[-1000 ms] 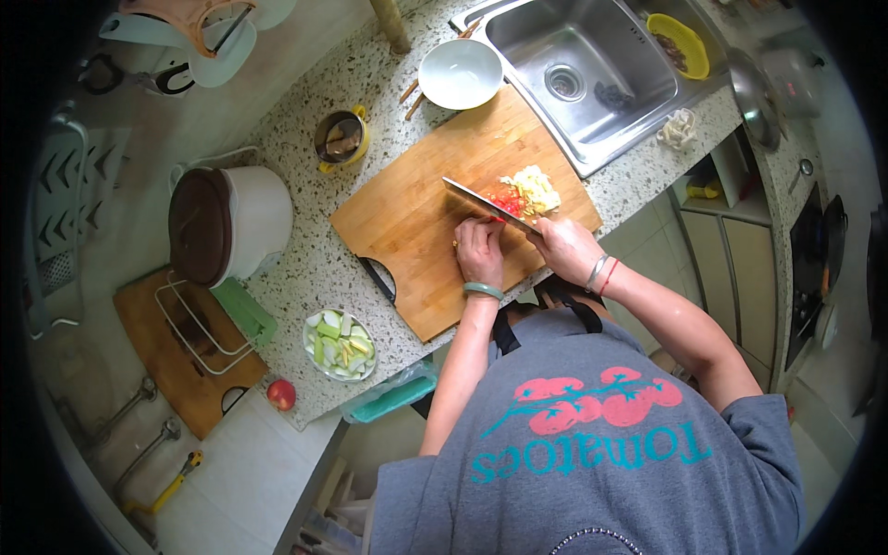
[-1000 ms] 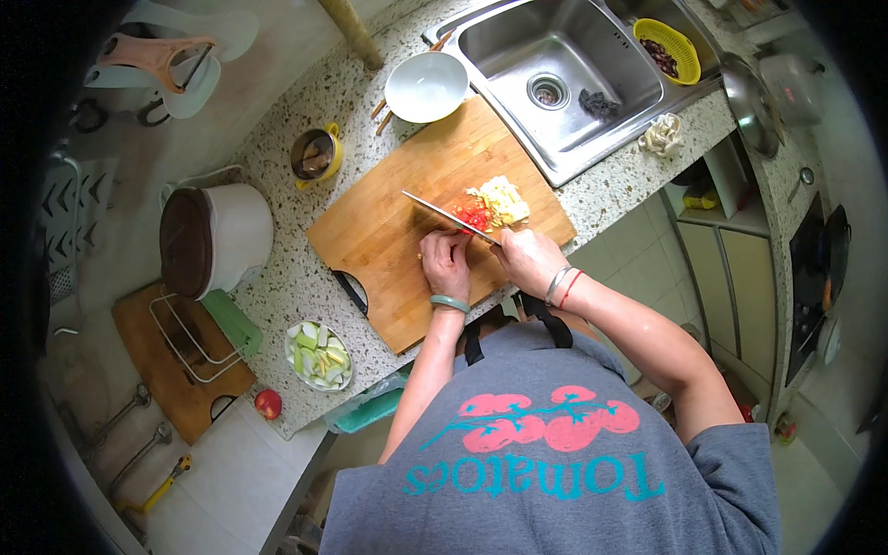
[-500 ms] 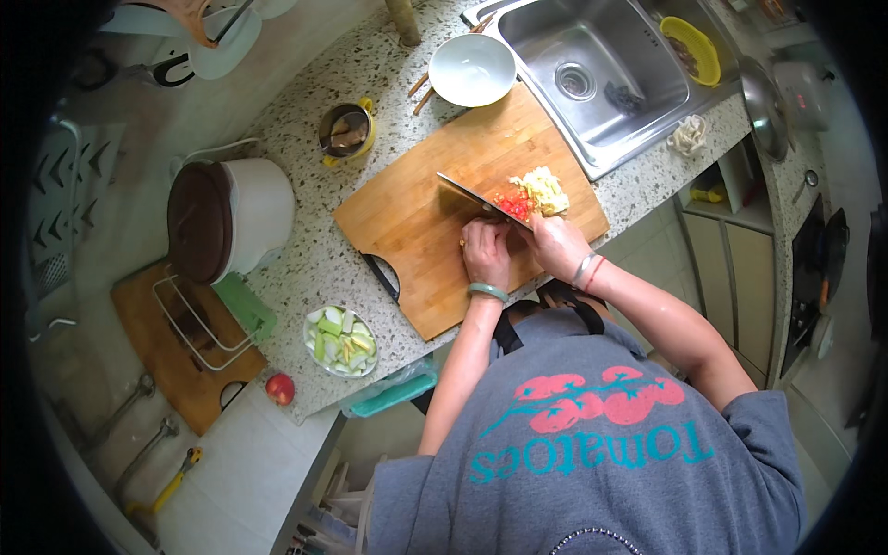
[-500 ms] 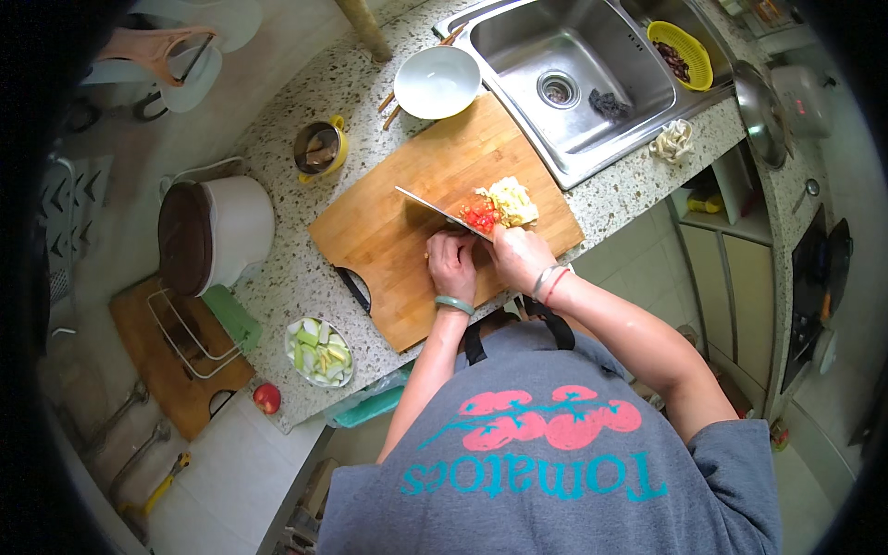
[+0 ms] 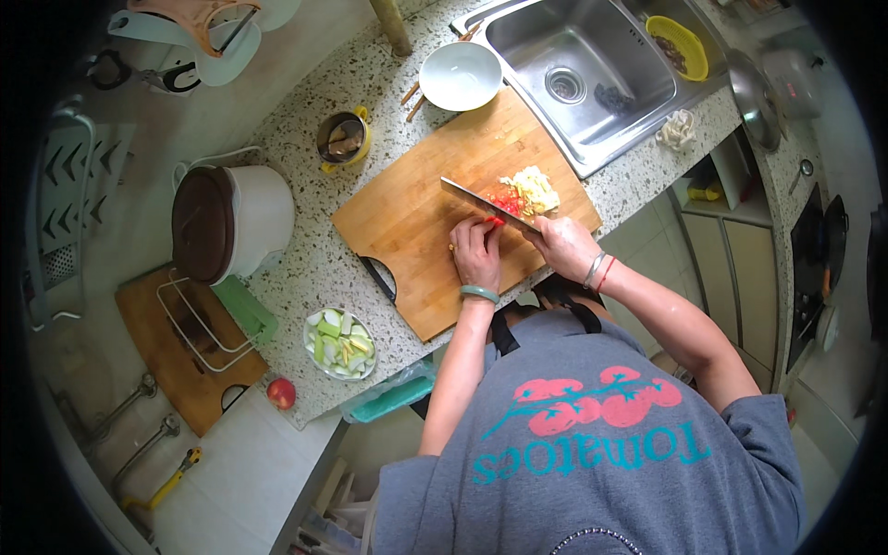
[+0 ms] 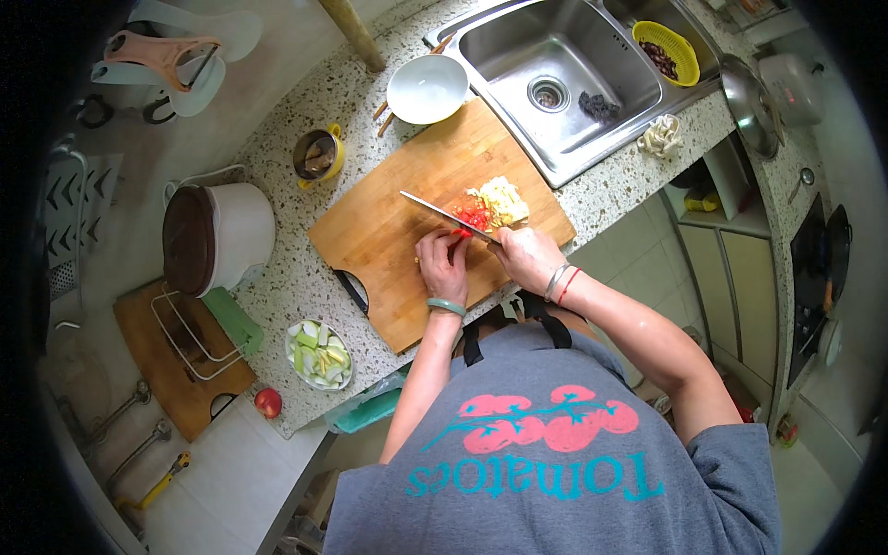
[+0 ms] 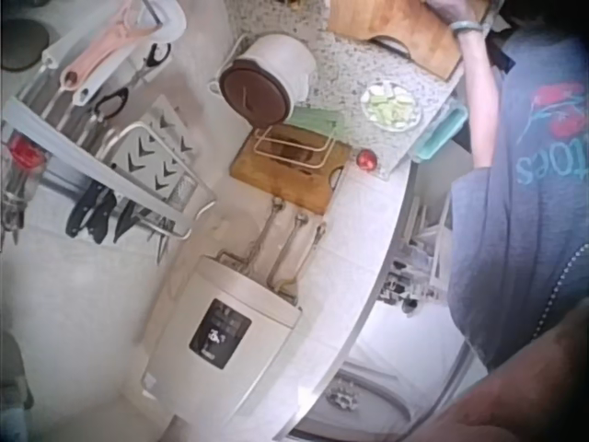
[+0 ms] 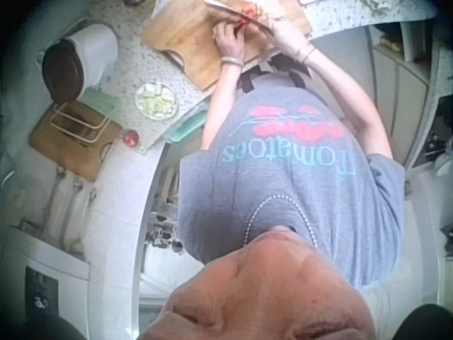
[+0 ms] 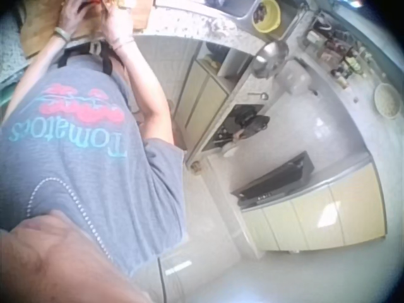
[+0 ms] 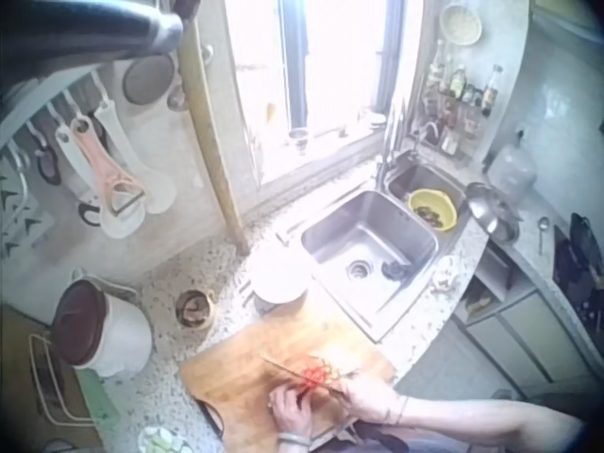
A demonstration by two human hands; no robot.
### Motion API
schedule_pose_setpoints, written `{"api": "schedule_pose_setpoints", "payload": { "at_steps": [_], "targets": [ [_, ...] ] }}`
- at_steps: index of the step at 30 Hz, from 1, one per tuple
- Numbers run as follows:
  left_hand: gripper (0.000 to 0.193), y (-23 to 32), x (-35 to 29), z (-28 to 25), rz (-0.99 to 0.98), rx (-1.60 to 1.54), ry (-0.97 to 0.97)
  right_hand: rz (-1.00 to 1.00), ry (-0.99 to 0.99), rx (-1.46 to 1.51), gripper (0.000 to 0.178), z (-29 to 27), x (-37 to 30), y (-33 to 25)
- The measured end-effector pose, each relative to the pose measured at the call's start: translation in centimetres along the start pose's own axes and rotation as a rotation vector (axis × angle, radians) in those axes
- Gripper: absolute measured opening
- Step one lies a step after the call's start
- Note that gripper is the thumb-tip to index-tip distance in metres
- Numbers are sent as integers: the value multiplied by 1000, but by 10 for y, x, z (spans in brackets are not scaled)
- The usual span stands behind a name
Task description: The person stands at a kitchen counter and uses a cleaver to chop garlic, ginger, and red chili peppers on a wooden cutting board. The person first minces the garlic and ginger, then slices the red chilies, and finally gathers the chopped ingredients into a pile.
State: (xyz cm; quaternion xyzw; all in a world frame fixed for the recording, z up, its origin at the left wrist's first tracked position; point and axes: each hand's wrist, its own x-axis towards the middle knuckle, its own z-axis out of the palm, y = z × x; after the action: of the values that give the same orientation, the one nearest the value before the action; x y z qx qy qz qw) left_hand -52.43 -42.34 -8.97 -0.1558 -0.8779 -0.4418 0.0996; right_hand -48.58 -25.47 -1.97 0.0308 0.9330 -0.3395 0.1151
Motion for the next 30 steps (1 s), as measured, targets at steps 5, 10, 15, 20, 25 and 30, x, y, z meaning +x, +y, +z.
{"api": "schedule_pose_setpoints", "payload": {
  "at_steps": [5, 10, 15, 20, 25, 30],
  "targets": [
    [13, -3, 0, 4, -7, -6, 25, 22, -36, -124, 23, -1, -5, -7],
    [11, -1, 1, 5, -3, -33, 69, 16, -83, -194, 21, -10, -2, -13],
    [11, 0, 1, 5, -25, -9, 30, 45, -119, -191, 13, 2, 5, -8],
    [9, -4, 0, 5, -19, 3, 6, 15, -34, -108, 21, 18, 33, -8],
    [9, 5, 7, 2, -18, 7, 53, -44, 60, 17, 26, 5, 24, -1],
    [11, 5, 3, 0, -32, -12, 56, -17, -27, -121, 27, -12, 8, -10]
  ]
}}
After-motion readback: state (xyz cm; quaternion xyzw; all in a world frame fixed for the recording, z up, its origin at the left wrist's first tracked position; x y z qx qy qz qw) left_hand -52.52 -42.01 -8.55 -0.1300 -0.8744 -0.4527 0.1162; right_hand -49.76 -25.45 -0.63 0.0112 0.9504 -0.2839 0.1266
